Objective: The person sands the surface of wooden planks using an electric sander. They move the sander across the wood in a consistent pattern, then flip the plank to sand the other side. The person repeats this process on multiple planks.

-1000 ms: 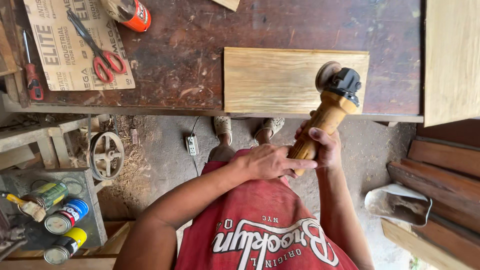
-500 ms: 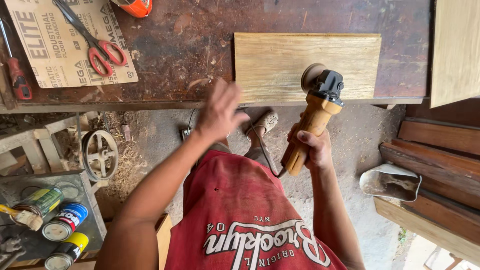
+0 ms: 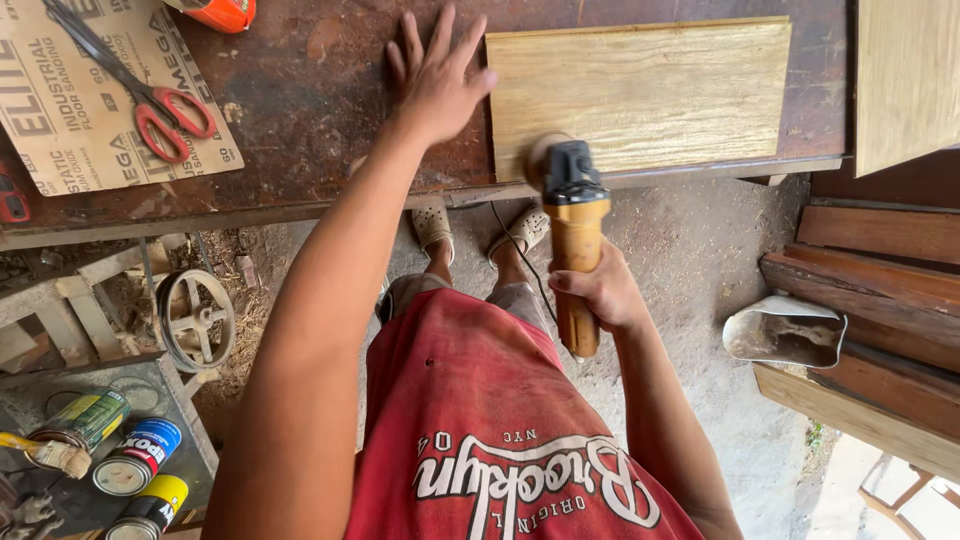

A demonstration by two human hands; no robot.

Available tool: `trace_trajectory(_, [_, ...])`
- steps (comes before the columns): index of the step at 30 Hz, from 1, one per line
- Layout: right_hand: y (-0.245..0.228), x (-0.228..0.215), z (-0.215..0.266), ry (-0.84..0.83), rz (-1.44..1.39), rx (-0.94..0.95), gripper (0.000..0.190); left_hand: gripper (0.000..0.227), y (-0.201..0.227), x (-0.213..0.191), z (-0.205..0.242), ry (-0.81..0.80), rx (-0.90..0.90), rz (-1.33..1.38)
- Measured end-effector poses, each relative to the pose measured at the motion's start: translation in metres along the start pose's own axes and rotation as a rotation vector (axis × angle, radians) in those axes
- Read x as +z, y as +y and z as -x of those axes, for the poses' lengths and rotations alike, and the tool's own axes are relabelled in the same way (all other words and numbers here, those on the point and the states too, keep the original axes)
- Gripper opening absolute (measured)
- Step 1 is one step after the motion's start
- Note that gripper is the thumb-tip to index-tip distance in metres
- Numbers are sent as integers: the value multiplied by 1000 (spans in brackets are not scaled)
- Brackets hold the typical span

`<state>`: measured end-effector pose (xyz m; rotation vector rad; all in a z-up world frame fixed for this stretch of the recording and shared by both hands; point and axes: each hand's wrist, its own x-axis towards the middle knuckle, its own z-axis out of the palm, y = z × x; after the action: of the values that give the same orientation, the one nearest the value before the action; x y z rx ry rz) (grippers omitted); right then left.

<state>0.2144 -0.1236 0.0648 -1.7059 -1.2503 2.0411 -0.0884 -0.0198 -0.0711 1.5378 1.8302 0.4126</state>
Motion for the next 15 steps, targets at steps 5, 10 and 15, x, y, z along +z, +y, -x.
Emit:
trace_trajectory(5, [-19, 26, -11, -98, 86, -25, 53, 52, 18, 3, -9, -93, -143, 18])
trace_trajectory(10, [-21, 18, -8, 40, 188, 6, 52, 46, 25, 3, -2, 9, -95, 46])
trace_trajectory(15, [-7, -22, -9, 185, 48, 116, 42, 46, 27, -8, -1, -31, -112, 34])
